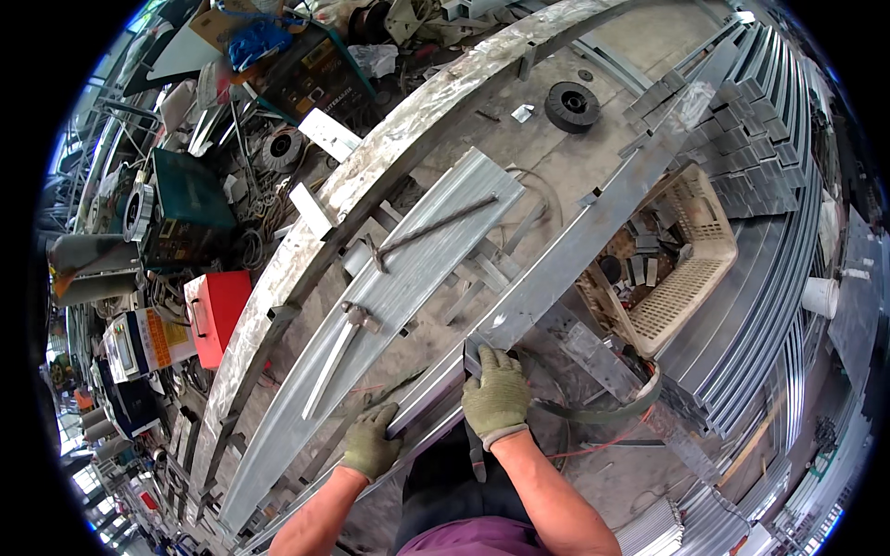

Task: The person positions metal frame components on a workbench, uses a hammer to align joints, and welds the connections with a handheld welding torch. The person repeats this process for multiple joints on the frame.

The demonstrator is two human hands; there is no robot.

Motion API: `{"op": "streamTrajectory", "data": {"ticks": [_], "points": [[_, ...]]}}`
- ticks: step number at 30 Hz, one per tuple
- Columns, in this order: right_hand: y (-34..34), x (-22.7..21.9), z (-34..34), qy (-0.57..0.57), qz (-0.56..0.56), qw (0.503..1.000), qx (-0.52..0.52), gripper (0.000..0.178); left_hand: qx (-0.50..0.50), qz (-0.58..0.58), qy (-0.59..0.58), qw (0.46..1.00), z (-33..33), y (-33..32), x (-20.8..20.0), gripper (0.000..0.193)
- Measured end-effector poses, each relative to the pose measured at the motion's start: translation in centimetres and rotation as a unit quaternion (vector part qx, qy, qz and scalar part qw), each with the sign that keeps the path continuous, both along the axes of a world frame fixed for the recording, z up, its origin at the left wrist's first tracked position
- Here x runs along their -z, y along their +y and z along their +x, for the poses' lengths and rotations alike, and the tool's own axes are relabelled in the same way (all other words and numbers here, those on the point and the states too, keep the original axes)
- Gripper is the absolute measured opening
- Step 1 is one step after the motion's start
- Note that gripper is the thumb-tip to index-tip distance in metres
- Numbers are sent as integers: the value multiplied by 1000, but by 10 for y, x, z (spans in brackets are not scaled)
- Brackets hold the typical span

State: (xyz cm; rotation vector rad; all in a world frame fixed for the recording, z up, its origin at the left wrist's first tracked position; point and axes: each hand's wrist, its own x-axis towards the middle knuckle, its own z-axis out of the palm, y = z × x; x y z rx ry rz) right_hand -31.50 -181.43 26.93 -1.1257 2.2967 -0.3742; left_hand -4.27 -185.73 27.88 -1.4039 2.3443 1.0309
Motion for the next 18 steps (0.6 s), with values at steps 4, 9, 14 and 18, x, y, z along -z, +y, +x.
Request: {"op": "streamTrajectory", "data": {"ticks": [4,9,14,18], "points": [[-9,-8,0,1,32,999,-5,54,-2,4,0,1000,-5,-7,1,59],[-7,-5,-8,-10,-16,1000,-24,52,16,9,-6,1000,-10,-12,0,55],[-3,-1,-8,-16,-44,999,-3,50,-13,10,-5,1000,-12,-9,-6,53],[-2,-4,-3,-2,-39,999,9,49,-13,-1,-38,999,-12,1,-6,58]]}}
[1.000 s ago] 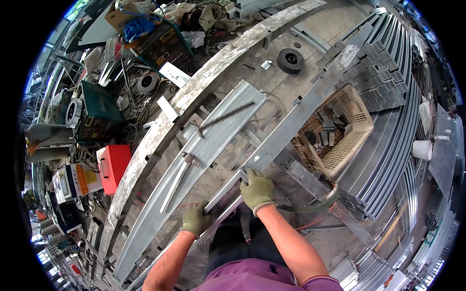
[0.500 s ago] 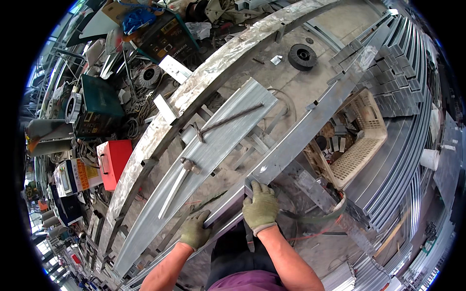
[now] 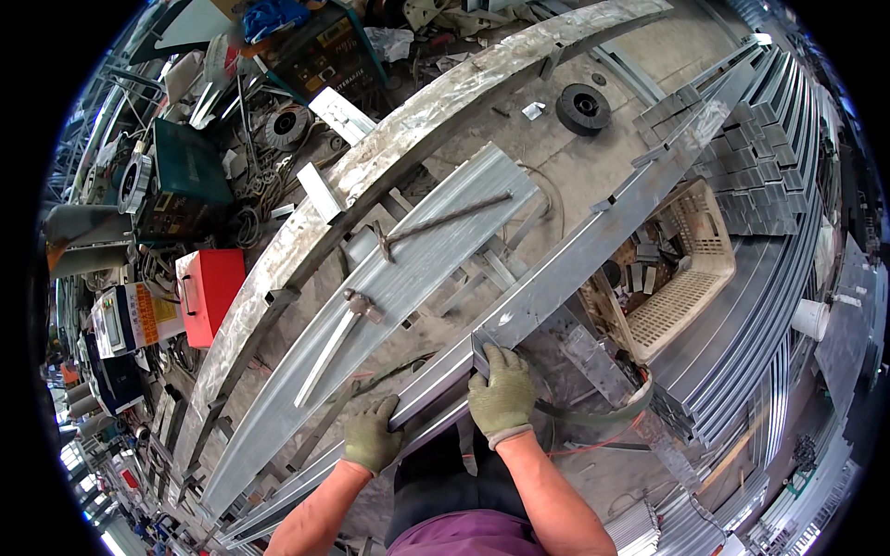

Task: The person positions metal frame components on a workbench, uses a hammer to align joints, and welds the connections with a handheld welding torch. The person repeats this process for multiple joints on the frame.

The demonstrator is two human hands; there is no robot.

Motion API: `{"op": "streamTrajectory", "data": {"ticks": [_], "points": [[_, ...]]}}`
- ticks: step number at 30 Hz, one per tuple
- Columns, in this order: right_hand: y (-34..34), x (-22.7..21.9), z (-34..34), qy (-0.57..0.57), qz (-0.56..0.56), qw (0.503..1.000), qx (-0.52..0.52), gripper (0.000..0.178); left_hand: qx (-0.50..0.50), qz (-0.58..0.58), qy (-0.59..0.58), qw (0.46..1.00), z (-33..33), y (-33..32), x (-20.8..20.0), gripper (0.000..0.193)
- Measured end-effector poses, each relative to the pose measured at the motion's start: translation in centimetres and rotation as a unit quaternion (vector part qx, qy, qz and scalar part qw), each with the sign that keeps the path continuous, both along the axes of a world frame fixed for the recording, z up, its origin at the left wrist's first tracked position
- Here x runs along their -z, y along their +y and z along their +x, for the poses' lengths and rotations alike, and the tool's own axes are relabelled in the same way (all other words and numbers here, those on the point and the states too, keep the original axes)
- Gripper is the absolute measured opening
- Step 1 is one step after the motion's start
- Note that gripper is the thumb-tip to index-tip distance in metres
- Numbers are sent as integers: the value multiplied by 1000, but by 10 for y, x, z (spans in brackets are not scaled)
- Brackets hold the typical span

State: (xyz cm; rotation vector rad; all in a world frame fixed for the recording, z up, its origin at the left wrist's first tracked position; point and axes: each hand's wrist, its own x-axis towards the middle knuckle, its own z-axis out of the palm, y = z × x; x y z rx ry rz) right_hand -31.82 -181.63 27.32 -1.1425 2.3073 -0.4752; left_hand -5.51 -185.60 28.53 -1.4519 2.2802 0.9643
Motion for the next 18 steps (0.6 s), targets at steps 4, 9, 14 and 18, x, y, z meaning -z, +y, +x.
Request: {"op": "streamTrajectory", "data": {"ticks": [4,9,14,18], "points": [[-4,-6,4,-8,7,1000,18,47,-14,15,16,1000,6,-1,3,62],[4,5,3,-3,-25,999,20,50,-25,27,-1,999,-1,-3,-9,60],[-4,2,2,-7,-31,999,10,51,-23,13,-29,999,-7,0,-6,60],[0,5,-2,-8,-47,999,5,52,-27,-17,20,999,1,9,-4,61]]}}
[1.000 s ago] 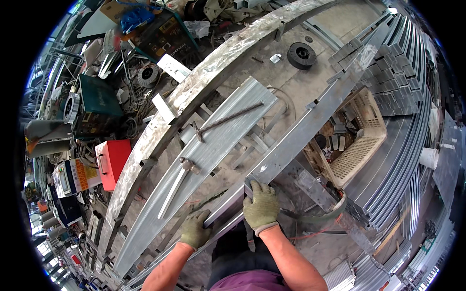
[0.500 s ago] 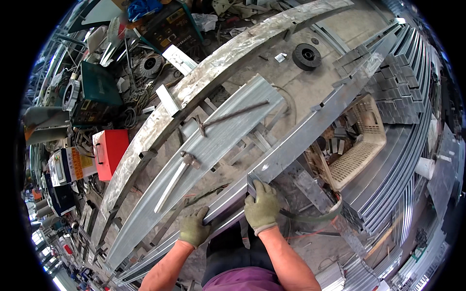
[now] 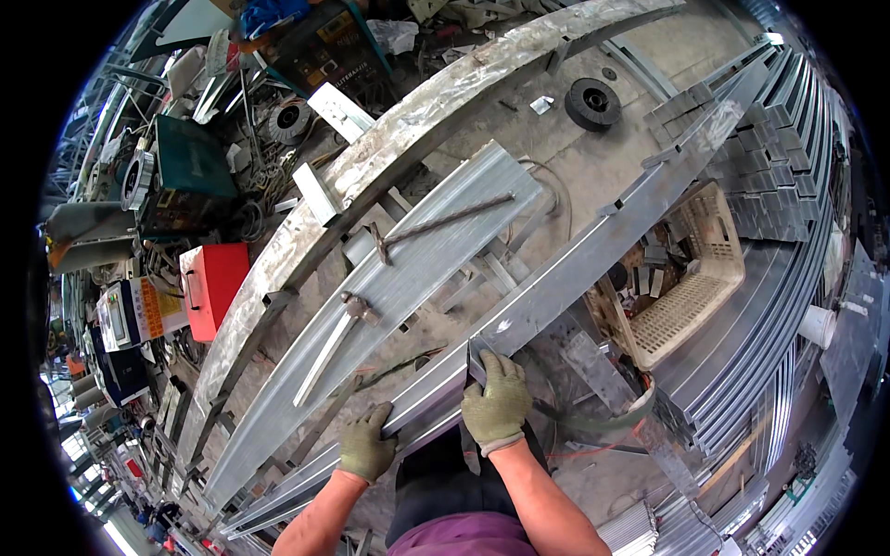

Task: The person positions metal frame components on a workbench, uses a hammer to align joints, and welds the connections with a handheld welding torch. The person repeats this process for multiple joints on the frame.

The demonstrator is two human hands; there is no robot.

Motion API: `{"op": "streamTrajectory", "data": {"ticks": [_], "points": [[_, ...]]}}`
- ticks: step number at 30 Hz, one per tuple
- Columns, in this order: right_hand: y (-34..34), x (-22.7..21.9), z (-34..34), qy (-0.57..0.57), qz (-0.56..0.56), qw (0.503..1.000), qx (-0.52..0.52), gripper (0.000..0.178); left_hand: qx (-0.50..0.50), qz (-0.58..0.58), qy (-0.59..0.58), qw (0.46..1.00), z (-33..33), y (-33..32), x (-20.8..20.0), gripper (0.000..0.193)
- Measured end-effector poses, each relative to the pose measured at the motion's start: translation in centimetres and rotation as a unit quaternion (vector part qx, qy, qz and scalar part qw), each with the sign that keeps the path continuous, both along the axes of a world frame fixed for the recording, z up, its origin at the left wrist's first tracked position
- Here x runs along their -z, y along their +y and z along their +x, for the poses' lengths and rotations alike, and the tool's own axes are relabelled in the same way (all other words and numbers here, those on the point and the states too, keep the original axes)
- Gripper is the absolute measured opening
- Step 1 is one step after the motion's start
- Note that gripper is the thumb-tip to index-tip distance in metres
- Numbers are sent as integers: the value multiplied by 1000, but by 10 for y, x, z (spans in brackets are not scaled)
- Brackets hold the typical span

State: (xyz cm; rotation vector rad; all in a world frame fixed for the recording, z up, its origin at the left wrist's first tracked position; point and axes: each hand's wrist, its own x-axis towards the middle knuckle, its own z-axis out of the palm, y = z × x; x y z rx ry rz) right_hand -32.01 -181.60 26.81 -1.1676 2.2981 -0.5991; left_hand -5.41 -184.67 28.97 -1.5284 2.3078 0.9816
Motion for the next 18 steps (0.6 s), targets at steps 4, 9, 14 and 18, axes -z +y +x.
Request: {"op": "streamTrajectory", "data": {"ticks": [4,9,14,18], "points": [[2,-1,2,21,-12,1000,-20,50,-30,26,-19,999,-6,-6,0,60],[-3,0,-1,42,16,998,-51,49,-27,28,-25,999,-3,-6,6,56],[-37,-27,-19,-35,202,973,-101,52,-21,30,-42,998,-3,-5,11,57],[-33,-18,-18,17,220,965,-144,52,-1,32,-38,999,-2,-7,12,58]]}}
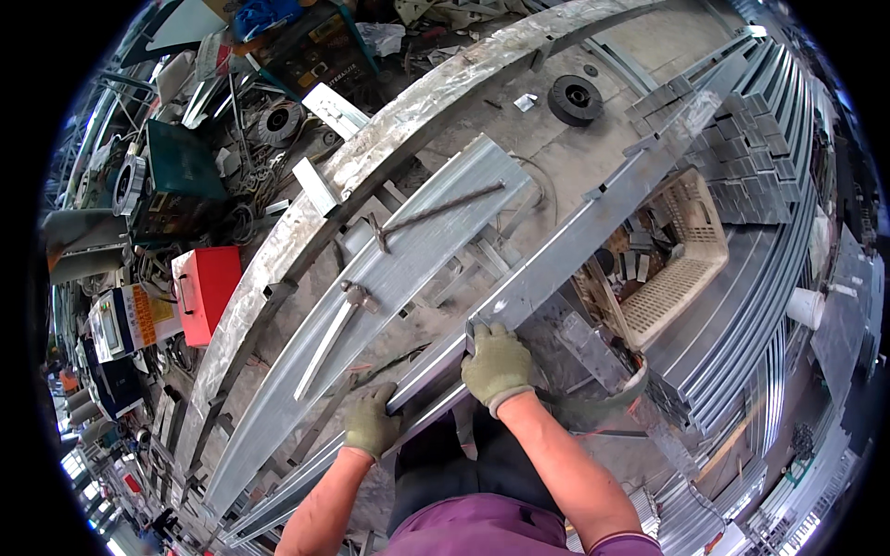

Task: The person positions metal frame components on a workbench, uses a hammer to align joints, and welds the connections with a handheld welding torch. The person repeats this process for multiple joints on the frame.

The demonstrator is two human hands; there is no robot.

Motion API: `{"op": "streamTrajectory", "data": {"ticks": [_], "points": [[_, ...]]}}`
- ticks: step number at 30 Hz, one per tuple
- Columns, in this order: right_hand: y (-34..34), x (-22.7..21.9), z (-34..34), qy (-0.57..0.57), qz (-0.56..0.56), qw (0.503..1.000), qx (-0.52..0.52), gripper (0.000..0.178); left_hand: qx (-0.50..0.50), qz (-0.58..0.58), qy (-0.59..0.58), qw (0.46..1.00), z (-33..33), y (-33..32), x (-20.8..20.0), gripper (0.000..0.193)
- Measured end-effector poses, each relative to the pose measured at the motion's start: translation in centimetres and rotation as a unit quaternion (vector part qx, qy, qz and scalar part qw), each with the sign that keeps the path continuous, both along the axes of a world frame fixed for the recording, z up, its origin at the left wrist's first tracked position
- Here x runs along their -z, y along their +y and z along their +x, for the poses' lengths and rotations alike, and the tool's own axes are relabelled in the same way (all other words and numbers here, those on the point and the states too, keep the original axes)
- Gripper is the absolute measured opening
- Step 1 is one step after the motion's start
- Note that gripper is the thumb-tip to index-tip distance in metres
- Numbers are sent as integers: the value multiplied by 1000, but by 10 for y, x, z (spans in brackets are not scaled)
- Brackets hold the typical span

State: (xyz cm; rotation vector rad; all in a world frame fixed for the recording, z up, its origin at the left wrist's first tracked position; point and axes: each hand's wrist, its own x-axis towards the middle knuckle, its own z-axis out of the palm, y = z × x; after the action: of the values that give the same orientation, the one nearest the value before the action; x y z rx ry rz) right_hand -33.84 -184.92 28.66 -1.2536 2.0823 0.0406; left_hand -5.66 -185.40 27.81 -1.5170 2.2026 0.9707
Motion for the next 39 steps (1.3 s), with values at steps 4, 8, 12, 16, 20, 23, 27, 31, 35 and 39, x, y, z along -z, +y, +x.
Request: {"op": "streamTrajectory", "data": {"ticks": [4,8,12,16,20,23,27,31,35,39], "points": [[11,10,6,21,-62,997,39,45,7,37,-9,999,0,-10,-6,57],[10,14,5,22,-39,998,44,44,-13,11,-35,999,-2,-1,-1,53],[12,7,7,32,-34,998,39,42,12,-25,-31,999,-5,6,-12,53],[0,6,11,44,11,998,36,41,-3,25,-32,999,-5,-6,-5,55],[-8,-2,8,22,34,999,21,40,-6,28,-26,999,-3,-6,-1,55],[-11,-6,6,8,49,999,9,43,-12,46,-35,998,-6,-9,-3,53],[-6,3,1,-16,24,1000,11,47,-8,44,-50,998,-14,-11,-7,50],[-3,10,-16,-83,-24,996,-5,58,-5,31,-44,999,-16,-11,-2,48],[24,-29,-33,-267,-113,944,157,69,3,39,-53,998,-22,-15,-8,55],[89,-26,-17,-235,-100,919,301,61,2,-37,-6,999,-21,-8,-4,66]]}}
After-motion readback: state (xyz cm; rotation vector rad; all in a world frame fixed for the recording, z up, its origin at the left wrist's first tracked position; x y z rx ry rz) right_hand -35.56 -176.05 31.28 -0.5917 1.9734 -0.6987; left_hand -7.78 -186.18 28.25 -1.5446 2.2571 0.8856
